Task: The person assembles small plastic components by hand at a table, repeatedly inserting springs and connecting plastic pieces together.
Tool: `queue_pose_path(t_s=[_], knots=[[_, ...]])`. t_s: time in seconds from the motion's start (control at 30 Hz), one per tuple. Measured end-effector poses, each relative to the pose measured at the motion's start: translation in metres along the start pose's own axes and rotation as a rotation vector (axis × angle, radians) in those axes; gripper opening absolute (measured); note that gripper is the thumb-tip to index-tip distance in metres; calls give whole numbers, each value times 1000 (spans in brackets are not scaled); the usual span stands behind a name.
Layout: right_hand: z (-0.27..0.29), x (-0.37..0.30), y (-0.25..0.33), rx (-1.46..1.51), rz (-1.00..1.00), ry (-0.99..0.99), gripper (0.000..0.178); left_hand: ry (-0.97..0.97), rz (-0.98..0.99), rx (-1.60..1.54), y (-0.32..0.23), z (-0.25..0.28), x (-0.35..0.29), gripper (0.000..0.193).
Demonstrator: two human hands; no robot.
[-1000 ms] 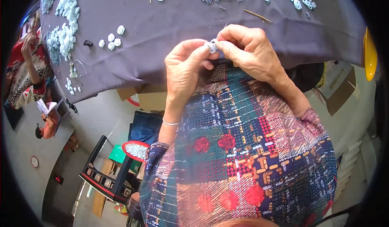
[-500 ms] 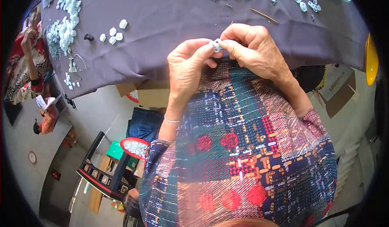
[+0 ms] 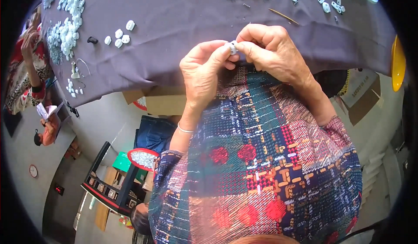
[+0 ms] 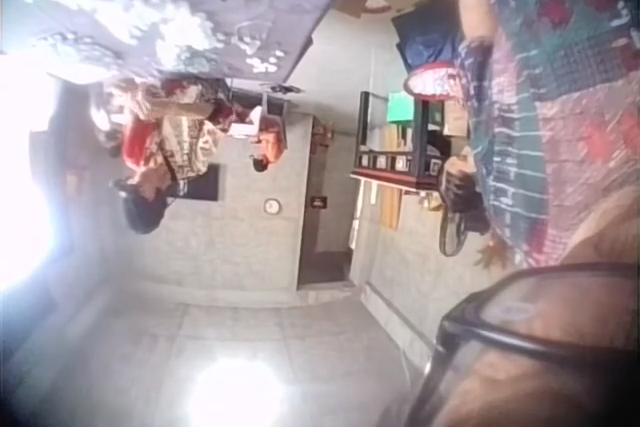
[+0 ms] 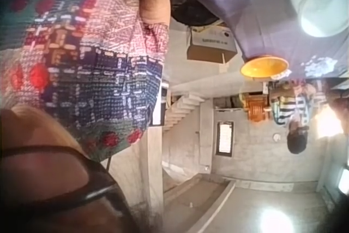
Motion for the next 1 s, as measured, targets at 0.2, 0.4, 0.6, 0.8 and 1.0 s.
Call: queue_pose_path(t_s=[0.2, 0.4, 0.6, 0.8, 1.0], knots=[[-2, -1, 2, 111, -126, 60, 12, -44, -5, 2, 1, -1, -1, 13], [-2, 1, -1, 160, -121, 76, 12, -82, -21, 6, 2, -2, -2, 12], [-2, 5, -2, 167, -133, 98, 13, -88, -24, 40, 1, -2, -2, 12], [-4, 8, -2, 172, -118, 107, 13, -108, -38, 58, 1, -4, -1, 12], [-7, 9, -2, 103, -27, 61, 12, -84, -28, -19, 0, -1, 1, 13]])
Point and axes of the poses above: each hand's wrist, its own x-axis towards the middle knuckle, its own z-axis out of the back of the hand, y = z × x, the point moved 4 cm from there along x, towards the middle knuckle, and after that the axes turned 8 degrees about -z, right-handed, at the moved point
